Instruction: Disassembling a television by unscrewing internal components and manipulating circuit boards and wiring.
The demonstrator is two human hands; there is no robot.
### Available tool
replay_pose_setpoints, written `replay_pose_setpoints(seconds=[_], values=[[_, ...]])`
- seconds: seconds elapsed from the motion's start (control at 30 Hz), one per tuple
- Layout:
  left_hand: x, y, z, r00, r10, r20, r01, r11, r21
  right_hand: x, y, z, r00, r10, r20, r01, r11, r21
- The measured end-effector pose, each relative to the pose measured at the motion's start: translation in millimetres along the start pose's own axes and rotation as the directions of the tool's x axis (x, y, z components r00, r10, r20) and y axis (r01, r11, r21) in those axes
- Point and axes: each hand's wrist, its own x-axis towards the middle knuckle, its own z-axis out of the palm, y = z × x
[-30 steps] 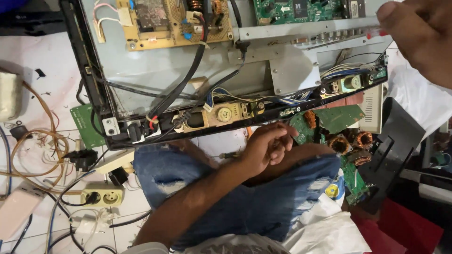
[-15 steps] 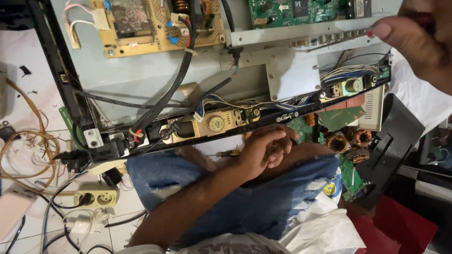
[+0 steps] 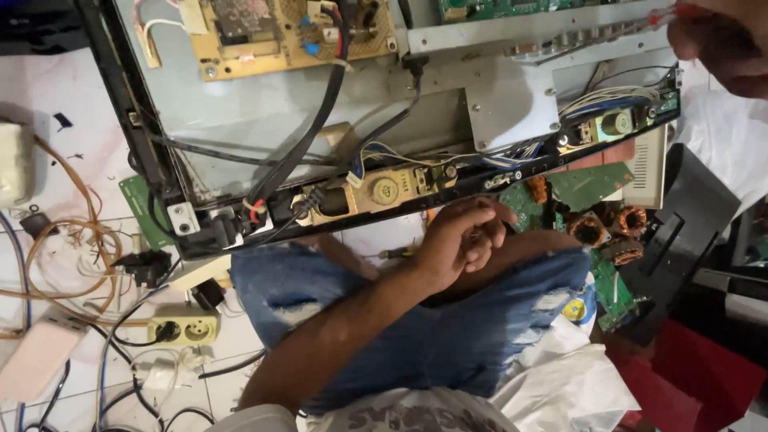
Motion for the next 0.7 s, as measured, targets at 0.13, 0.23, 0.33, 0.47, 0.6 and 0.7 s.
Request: replay_pose_setpoints(seconds=[0.13, 0.23, 0.33, 0.47, 0.6, 0.7], values=[[2, 0, -3, 1.0, -0.021, -0.006, 0.021, 1.0, -0.004, -3, -13, 3, 0.997, -0.022, 0.071, 0.018, 0.998, 0.059], [4, 0, -3, 0.998, -0.056, -0.003, 0.056, 0.997, -0.052, 11, 7, -8, 0.535, -0.729, 0.426, 0.837, 0.526, -0.151], [5, 1, -6, 0.998, -0.065, 0.019, 0.066, 0.996, -0.061, -2, -8, 1, 0.511, -0.715, 0.478, 0.857, 0.47, -0.212], [4, 4, -7, 0.995, -0.095, 0.021, 0.097, 0.989, -0.109, -13, -11, 13, 0.925, -0.36, 0.119, 0.378, 0.902, -0.209], [4, 7, -9, 0.993, -0.12, -0.005, 0.12, 0.991, -0.065, -42, -64, 50, 0.966, -0.254, -0.038, 0.225, 0.91, -0.349], [2, 11, -5, 0.992, -0.121, 0.026, 0.123, 0.988, -0.091, -41, -51, 47, 0.926, -0.377, -0.009, 0.292, 0.731, -0.617]])
